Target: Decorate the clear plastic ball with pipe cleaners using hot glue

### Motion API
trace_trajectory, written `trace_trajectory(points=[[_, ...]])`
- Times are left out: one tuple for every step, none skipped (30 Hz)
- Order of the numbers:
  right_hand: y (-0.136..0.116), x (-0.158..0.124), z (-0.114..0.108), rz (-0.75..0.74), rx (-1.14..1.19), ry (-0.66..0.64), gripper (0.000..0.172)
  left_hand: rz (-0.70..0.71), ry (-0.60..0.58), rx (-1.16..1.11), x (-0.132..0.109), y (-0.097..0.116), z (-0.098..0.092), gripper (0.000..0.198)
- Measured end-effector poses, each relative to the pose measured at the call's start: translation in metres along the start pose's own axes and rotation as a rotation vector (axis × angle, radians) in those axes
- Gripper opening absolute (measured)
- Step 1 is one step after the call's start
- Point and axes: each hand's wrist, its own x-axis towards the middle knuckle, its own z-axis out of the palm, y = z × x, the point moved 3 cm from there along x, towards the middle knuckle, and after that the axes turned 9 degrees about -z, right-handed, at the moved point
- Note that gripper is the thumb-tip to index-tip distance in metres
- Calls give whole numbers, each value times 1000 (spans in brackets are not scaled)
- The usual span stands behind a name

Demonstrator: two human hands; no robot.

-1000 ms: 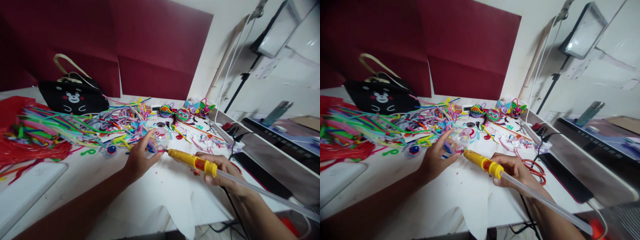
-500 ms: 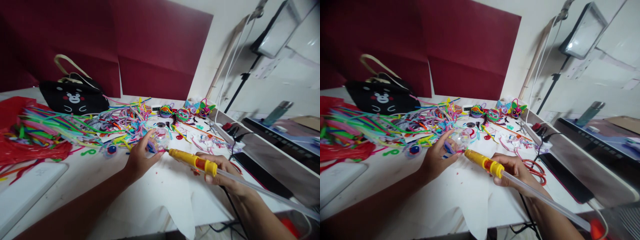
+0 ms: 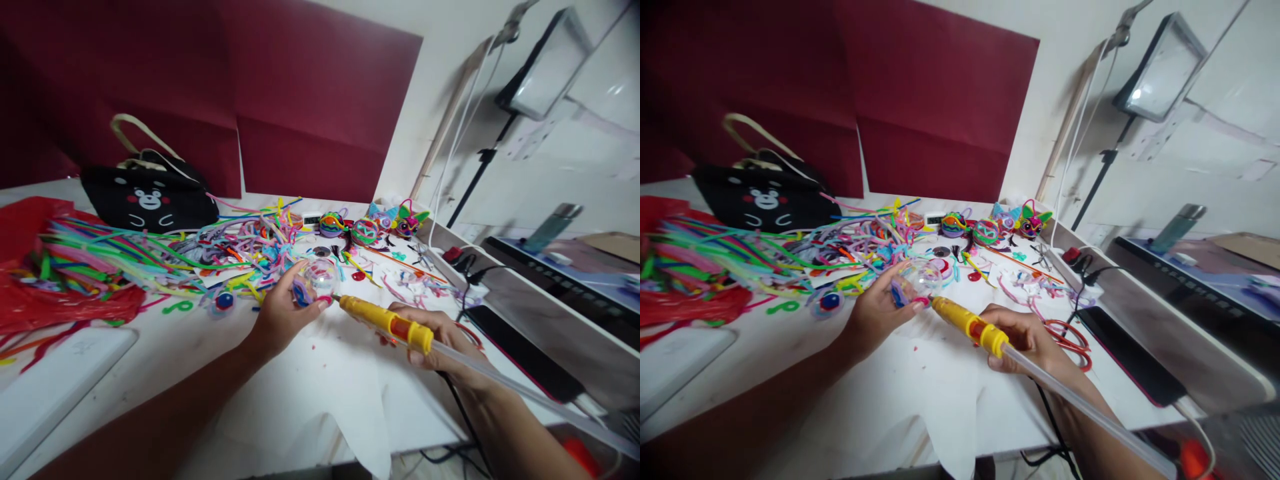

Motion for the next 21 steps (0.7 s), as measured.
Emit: trace_trajectory(points=[[0, 0, 1, -3, 6, 1, 35, -17, -2, -23, 0, 1, 1, 80], [-1, 1, 1, -10, 9, 4, 35, -34, -1, -39, 0, 1, 1, 80], [-2, 1, 2, -15, 9, 6, 36, -52, 2, -50, -1, 2, 1, 79], [-3, 1, 2, -20, 8, 8, 36, -69, 7, -58, -1, 2, 1, 79], [-3, 2, 3, -24, 6, 10, 36, -86, 14, -67, -1, 2, 1, 78], [-4, 2, 4, -29, 6, 10, 35, -104, 19, -78, -2, 2, 1, 78], [-4, 1, 4, -33, 8, 8, 35, -122, 21, -92, -2, 2, 0, 78], [-4, 1, 4, -37, 11, 3, 35, -139, 21, -109, -2, 2, 0, 78], [-4, 0, 5, -37, 11, -6, 35, -156, 18, -129, -2, 2, 1, 78], [-3, -1, 5, -36, 10, -18, 35, -171, 13, -152, -2, 1, 1, 78], [-3, -2, 6, -31, 6, -32, 35, -185, 8, -178, -2, 1, 1, 78], [-2, -3, 6, -25, -3, -48, 35, -199, 1, -206, -2, 1, 1, 77], [-3, -4, 6, -21, -16, -61, 35, -212, -9, -236, -2, 2, 1, 76], [-3, -5, 7, -20, -31, -75, 34, -227, -22, -265, -2, 2, 2, 75], [-4, -5, 7, -22, -48, -88, 33, -242, -37, -290, -2, 3, 2, 74], [-6, -6, 8, -28, -70, -99, 33, -258, -52, -313, -2, 4, 3, 72], [-8, -6, 8, -35, -99, -111, 33, -271, -63, -333, -2, 4, 3, 69], [-10, -6, 9, -45, -135, -121, 33, -281, -67, -349, -2, 5, 2, 67], [-12, -6, 10, -54, -178, -129, 33, -286, -67, -363, -1, 6, 2, 63], [-13, -7, 10, -60, -224, -135, 33, -287, -63, -378, -1, 6, 1, 60], [-14, -7, 11, -62, -269, -137, 32, -284, -57, -395, 0, 6, 1, 58]])
